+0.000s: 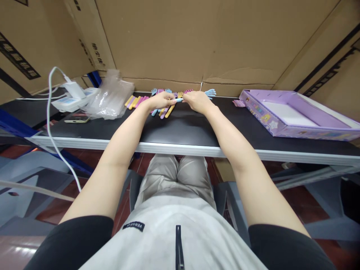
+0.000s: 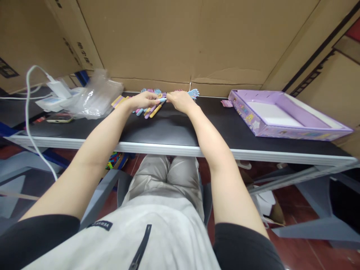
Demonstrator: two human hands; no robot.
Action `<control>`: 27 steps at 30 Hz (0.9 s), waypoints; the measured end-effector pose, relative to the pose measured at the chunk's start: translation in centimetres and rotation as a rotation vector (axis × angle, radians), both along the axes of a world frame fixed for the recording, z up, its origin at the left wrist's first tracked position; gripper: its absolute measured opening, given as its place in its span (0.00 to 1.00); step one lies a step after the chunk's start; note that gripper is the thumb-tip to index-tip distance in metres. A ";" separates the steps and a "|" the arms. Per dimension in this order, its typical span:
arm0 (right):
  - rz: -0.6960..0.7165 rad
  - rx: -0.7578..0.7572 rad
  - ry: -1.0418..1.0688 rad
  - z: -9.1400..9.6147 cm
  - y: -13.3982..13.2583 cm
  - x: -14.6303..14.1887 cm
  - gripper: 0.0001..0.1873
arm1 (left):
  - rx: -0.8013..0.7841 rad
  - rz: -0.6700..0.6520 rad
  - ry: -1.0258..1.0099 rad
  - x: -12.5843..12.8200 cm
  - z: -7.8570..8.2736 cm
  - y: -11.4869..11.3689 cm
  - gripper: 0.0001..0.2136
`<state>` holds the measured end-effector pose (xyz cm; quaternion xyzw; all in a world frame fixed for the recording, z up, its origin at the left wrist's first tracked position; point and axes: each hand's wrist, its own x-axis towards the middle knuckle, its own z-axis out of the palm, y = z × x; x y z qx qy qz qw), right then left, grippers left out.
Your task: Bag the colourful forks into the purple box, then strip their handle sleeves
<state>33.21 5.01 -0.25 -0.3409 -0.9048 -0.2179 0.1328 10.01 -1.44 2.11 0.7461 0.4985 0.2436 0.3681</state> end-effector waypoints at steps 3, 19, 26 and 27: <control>0.017 0.022 -0.018 0.0 0.3 0.1 0.17 | -0.046 0.011 -0.097 -0.1 0.0 0.2 0.21; 0.107 0.062 0.069 -1.0 1.8 0.8 0.22 | -0.284 -0.004 -0.240 -1.6 -0.5 1.4 0.18; 0.145 0.075 0.167 -1.2 2.7 1.5 0.25 | -0.311 0.004 -0.274 -1.5 -0.7 1.8 0.17; 0.146 0.082 0.176 -1.3 3.0 1.6 0.26 | -0.309 0.008 -0.274 -1.5 -0.8 1.7 0.17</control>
